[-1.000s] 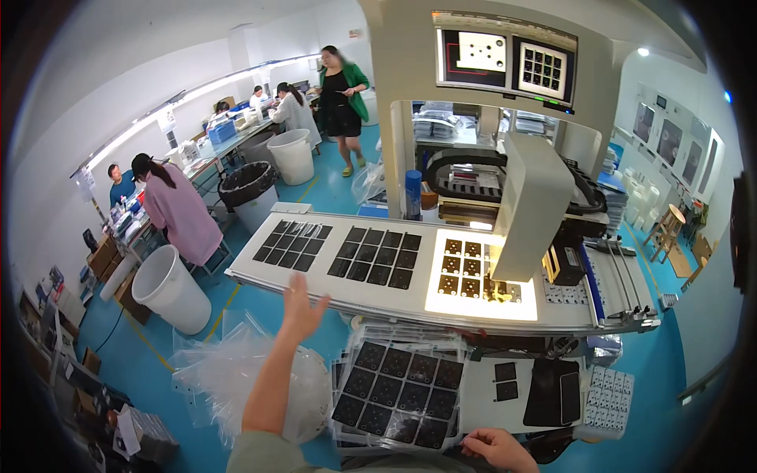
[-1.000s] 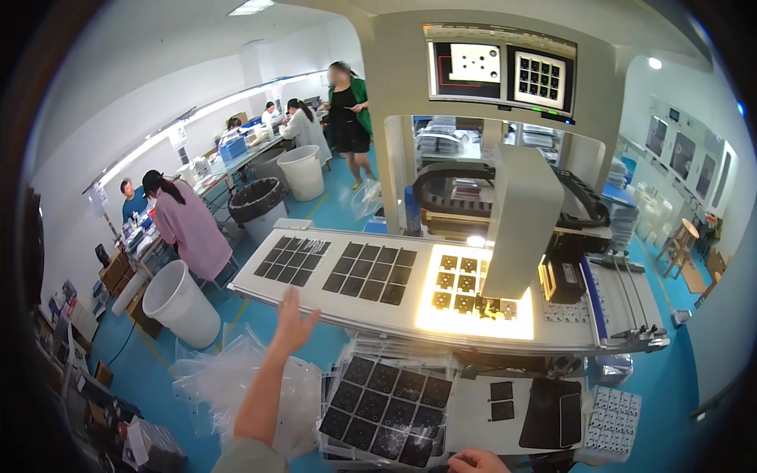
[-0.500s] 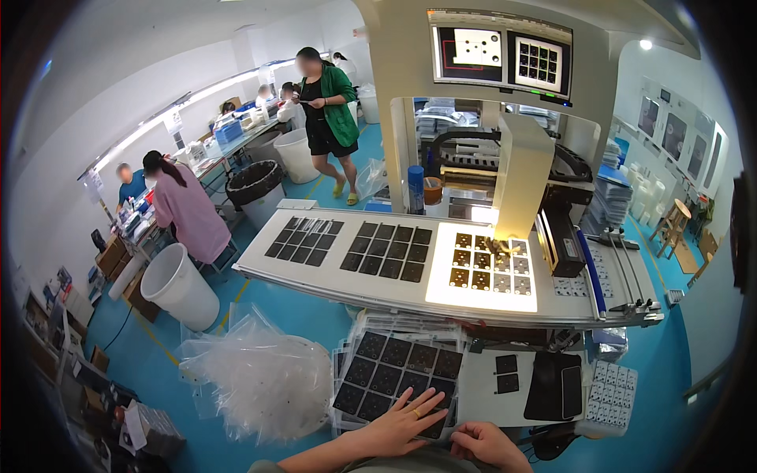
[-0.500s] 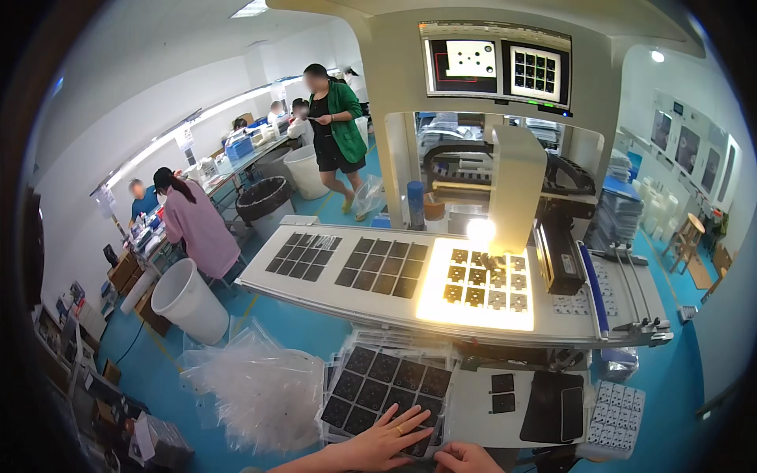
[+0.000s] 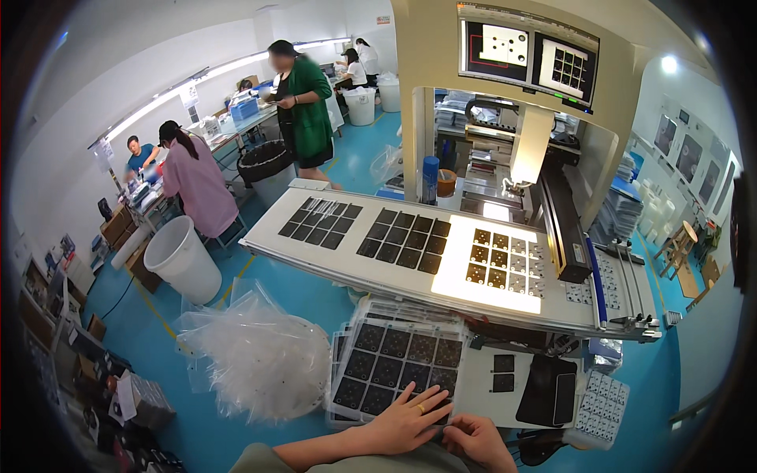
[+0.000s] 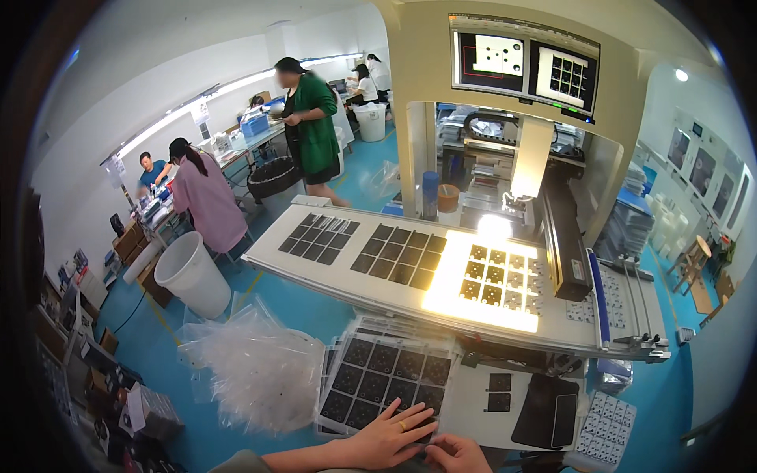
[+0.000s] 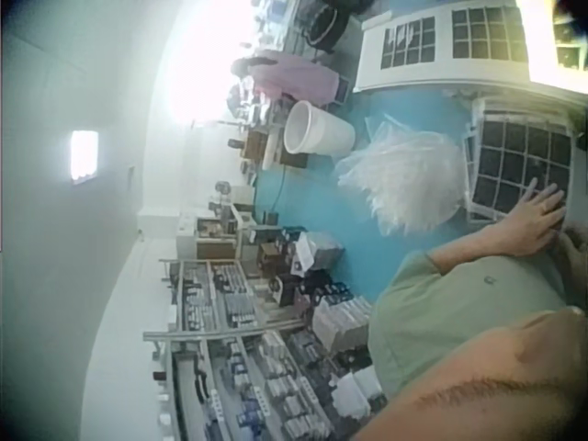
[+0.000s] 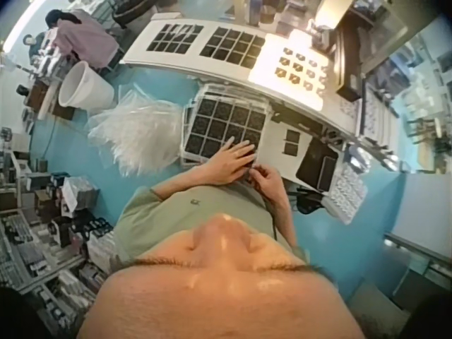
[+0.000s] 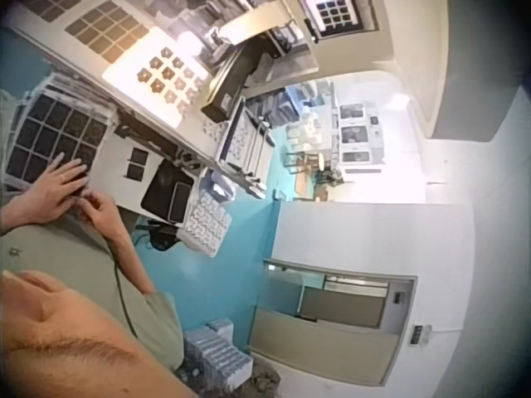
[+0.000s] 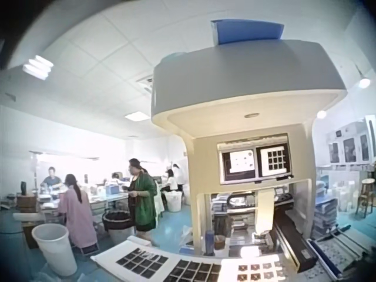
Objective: Inspecting solar cell components against a light source and sorting them into plastic bags or stacks.
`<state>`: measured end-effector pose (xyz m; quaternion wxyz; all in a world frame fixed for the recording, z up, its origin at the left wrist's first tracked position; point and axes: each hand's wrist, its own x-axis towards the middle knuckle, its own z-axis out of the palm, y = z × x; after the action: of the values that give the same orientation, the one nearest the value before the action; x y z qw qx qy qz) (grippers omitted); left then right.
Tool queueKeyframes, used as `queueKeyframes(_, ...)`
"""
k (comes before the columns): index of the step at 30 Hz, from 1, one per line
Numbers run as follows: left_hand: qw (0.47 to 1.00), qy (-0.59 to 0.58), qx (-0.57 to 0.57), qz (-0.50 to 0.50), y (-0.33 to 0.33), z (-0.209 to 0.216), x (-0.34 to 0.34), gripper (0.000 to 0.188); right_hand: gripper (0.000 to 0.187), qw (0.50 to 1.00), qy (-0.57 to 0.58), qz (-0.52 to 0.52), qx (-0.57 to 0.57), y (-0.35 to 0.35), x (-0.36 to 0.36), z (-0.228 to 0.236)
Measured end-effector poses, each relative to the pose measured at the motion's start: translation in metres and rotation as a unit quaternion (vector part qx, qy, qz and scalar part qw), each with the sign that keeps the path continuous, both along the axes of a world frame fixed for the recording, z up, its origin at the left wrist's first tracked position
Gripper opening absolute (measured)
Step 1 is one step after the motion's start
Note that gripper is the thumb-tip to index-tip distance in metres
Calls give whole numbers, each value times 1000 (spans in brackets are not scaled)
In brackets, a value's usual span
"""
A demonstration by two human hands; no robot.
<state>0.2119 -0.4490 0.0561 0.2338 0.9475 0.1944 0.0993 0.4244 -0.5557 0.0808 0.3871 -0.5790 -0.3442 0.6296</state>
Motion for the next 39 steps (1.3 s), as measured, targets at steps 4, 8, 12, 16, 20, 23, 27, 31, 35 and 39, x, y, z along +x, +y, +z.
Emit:
queueKeyframes(4, 997, -70, -18, -3, 0, 3, 0, 58, 8, 999, -16, 12, 25, -2, 1, 1)
queueKeyframes(8, 997, -71, -23, 5, 0, 3, 4, 57, 8, 997, -49, 9, 54, -2, 1, 0)
queueKeyframes(12, 1000, -25, -11, 15, -1, 0, 7, 56, 8, 991, -85, 1, 100, 0, 0, -3)
queueKeyframes(16, 998, -67, -18, 11, -2, -3, 10, 55, 8, 984, -106, -5, 142, 1, -2, -6)
queueKeyframes(20, 997, -73, 2, 18, -2, -2, 11, 52, 10, 970, -168, 17, 174, 3, 0, -6)
queueKeyframes(23, 997, -75, 5, 19, -2, 0, 11, 51, 11, 954, -220, 43, 199, 3, 3, -7)
queueKeyframes(27, 998, -33, -9, 43, -1, 1, 12, 51, 11, 927, -257, 83, 262, 7, 6, -14)
queueKeyframes(31, 990, -134, -34, 42, -2, 3, 11, 54, 11, 919, -279, 63, 273, 4, 7, -19)
queueKeyframes(35, 976, -189, -100, 52, 1, 4, 13, 36, 14, 920, -274, 84, 268, 1, 6, -24)
queueKeyframes(39, 976, -192, -94, 46, 3, 7, 14, 23, 16, 976, -102, 75, 179, -2, 6, -28)
